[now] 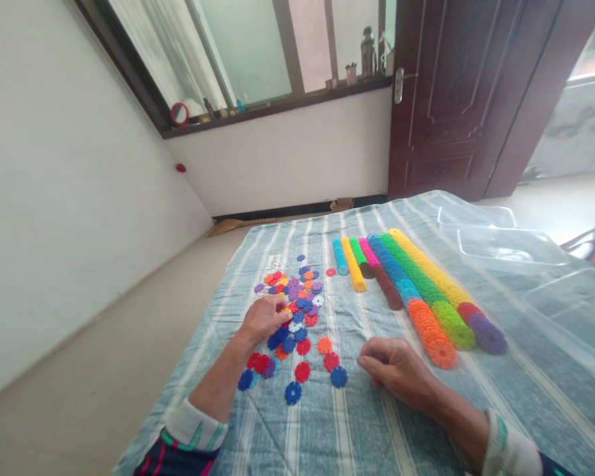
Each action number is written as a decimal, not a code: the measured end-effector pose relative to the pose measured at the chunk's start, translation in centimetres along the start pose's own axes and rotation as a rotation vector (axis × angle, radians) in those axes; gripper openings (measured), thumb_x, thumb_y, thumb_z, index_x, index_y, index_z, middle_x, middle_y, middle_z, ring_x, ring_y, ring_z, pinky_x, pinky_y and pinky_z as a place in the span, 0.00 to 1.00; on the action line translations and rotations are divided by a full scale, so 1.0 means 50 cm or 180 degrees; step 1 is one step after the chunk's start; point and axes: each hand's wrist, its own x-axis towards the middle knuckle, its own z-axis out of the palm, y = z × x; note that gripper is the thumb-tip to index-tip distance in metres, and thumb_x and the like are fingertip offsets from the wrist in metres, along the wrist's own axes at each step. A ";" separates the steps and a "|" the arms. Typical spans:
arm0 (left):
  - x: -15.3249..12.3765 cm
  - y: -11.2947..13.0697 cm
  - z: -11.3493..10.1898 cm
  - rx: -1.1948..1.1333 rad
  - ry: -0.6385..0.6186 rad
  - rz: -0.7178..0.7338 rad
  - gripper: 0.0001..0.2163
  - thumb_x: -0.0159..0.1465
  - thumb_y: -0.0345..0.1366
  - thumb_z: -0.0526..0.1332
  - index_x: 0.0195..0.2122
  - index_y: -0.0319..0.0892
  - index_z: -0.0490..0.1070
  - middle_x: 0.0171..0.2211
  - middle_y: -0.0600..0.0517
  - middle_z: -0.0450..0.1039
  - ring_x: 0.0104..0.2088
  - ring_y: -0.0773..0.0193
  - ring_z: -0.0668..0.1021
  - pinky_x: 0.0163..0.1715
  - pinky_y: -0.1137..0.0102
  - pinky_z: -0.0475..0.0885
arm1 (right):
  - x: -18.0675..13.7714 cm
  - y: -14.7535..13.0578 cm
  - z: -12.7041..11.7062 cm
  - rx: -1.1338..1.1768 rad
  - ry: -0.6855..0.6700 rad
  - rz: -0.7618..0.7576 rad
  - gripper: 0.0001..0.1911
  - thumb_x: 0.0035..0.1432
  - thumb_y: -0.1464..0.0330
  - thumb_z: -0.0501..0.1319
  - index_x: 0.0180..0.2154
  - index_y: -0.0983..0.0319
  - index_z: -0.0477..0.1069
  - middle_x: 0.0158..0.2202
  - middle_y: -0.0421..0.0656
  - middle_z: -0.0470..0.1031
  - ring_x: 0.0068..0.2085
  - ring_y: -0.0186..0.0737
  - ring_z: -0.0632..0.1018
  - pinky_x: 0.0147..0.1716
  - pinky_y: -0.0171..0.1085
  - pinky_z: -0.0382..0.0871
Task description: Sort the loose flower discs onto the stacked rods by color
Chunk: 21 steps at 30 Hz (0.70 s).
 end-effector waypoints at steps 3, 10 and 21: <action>-0.003 -0.002 -0.004 -0.0151 0.0030 -0.0063 0.07 0.49 0.40 0.60 0.22 0.42 0.70 0.21 0.57 0.67 0.25 0.66 0.69 0.28 0.71 0.60 | 0.000 0.001 0.000 -0.0012 0.0020 0.0000 0.10 0.55 0.66 0.57 0.24 0.61 0.70 0.17 0.37 0.69 0.21 0.34 0.69 0.24 0.33 0.61; -0.005 0.023 -0.018 -0.0993 0.0018 0.0126 0.07 0.49 0.39 0.60 0.22 0.41 0.74 0.20 0.56 0.70 0.24 0.67 0.70 0.28 0.71 0.63 | 0.003 0.001 0.001 0.0007 0.0059 -0.0057 0.09 0.55 0.68 0.58 0.24 0.61 0.69 0.17 0.36 0.68 0.21 0.32 0.68 0.24 0.32 0.60; 0.084 0.217 0.102 -0.1532 0.0209 0.0908 0.06 0.54 0.30 0.60 0.26 0.40 0.77 0.24 0.54 0.75 0.28 0.67 0.75 0.32 0.72 0.68 | 0.009 0.000 0.003 0.0110 0.0128 -0.0096 0.08 0.54 0.71 0.59 0.23 0.62 0.69 0.17 0.35 0.67 0.20 0.30 0.67 0.24 0.31 0.59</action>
